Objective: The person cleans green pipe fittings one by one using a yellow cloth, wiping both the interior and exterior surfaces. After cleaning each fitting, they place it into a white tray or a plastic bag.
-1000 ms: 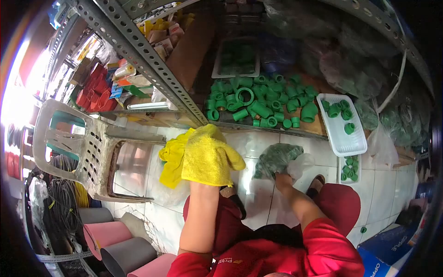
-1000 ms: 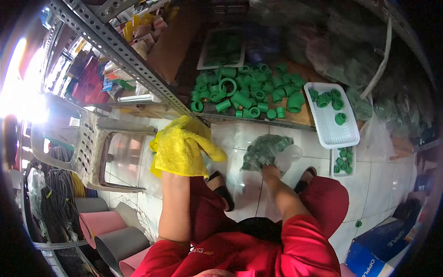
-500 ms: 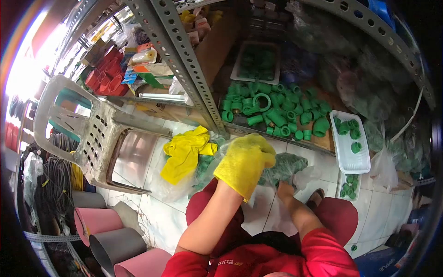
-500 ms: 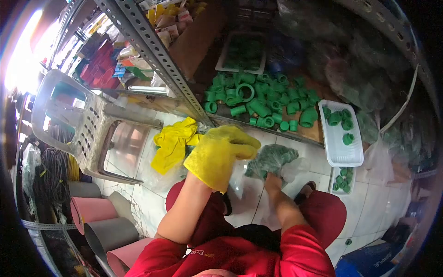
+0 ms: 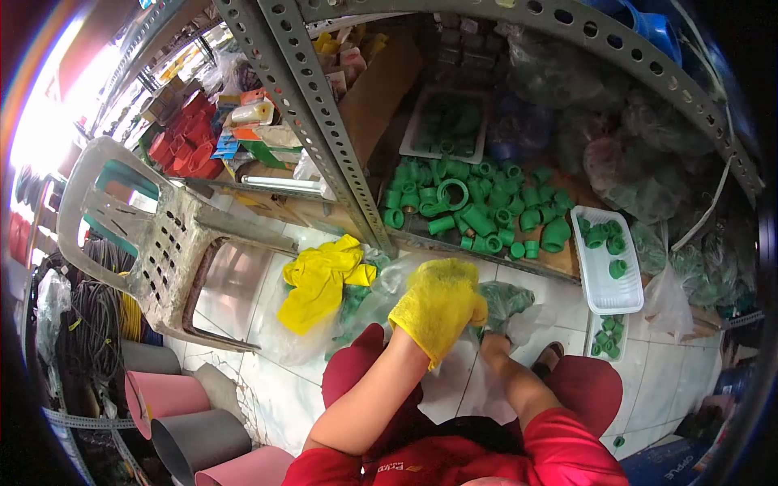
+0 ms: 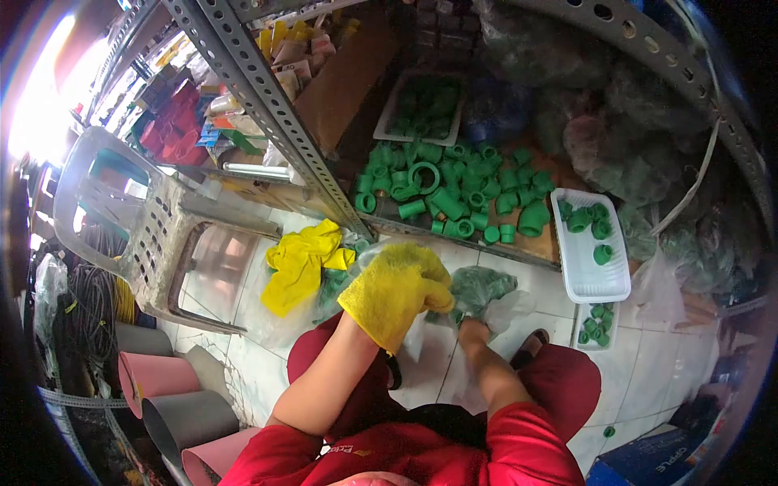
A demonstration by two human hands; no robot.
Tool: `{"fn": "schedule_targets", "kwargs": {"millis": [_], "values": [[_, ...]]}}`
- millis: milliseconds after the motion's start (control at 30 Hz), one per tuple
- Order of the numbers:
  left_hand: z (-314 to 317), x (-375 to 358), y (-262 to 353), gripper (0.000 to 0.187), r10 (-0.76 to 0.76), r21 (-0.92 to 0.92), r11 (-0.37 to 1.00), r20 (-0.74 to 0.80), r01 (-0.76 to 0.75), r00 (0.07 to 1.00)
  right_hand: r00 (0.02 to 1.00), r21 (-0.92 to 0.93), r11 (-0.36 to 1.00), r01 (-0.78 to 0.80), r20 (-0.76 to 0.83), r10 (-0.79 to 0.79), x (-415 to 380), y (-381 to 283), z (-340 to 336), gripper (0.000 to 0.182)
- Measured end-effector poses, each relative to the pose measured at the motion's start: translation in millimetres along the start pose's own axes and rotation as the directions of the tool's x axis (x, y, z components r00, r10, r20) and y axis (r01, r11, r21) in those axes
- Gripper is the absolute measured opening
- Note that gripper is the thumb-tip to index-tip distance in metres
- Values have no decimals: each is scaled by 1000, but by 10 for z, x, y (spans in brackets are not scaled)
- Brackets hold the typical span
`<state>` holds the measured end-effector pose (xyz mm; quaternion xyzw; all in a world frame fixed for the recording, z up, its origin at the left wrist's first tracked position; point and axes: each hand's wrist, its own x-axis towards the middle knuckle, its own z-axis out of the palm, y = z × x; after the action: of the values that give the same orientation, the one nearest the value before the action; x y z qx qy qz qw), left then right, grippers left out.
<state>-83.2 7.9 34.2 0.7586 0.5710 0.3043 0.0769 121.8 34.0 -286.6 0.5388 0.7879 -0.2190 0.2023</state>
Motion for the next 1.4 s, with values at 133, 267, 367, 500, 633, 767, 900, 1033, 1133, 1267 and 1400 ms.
{"fn": "schedule_targets", "kwargs": {"millis": [133, 267, 367, 500, 633, 767, 900, 1033, 1133, 1267, 1400], "values": [[-64, 25, 37, 9, 17, 78, 997, 22, -19, 1000, 997, 69, 997, 25, -70, -20, -14, 46, 23, 26], [-27, 21, 6, 9, 30, 15, 999, 1, -30, 1000, 995, 23, 999, 45, -93, -42, 34, 97, 102, 25], [33, 19, -11, 10, 11, -3, 1000, -37, -11, 999, 1000, 21, 999, 26, -8, -26, 0, 70, 74, 26], [180, -1, -56, 10, 1, -137, 990, -99, -14, 995, 1000, 50, 999, 0, 17, -1, 38, 81, 107, 28], [250, 20, -77, 11, 19, -132, 991, -101, -33, 995, 993, 121, 991, -55, 113, 41, 129, 135, 193, 35], [258, 14, -41, 12, 11, 16, 1000, -56, -10, 998, 998, 252, 966, 59, -28, -54, 259, 196, 386, 37], [133, 61, 43, 11, -22, 116, 993, 68, 14, 997, 961, 390, 892, 230, -238, -144, 347, 256, 607, 40], [95, 84, 30, 10, 26, 58, 998, -50, -23, 998, 865, 460, 783, 418, -466, -188, 369, 331, 658, 44], [-58, 131, 38, 8, 12, 61, 998, 16, -13, 1000, 997, 579, 811, 80, -27, -79, -185, 86, -414, 56], [-135, 129, 16, 16, -19, -117, 993, 64, 27, 998, 952, 410, 861, 300, -79, -295, 1, 243, -657, 71], [-399, 242, 228, 29, -208, -42, 975, 165, 218, 964, 906, 489, 804, 339, 61, -419, 146, 343, -1315, 67]]}}
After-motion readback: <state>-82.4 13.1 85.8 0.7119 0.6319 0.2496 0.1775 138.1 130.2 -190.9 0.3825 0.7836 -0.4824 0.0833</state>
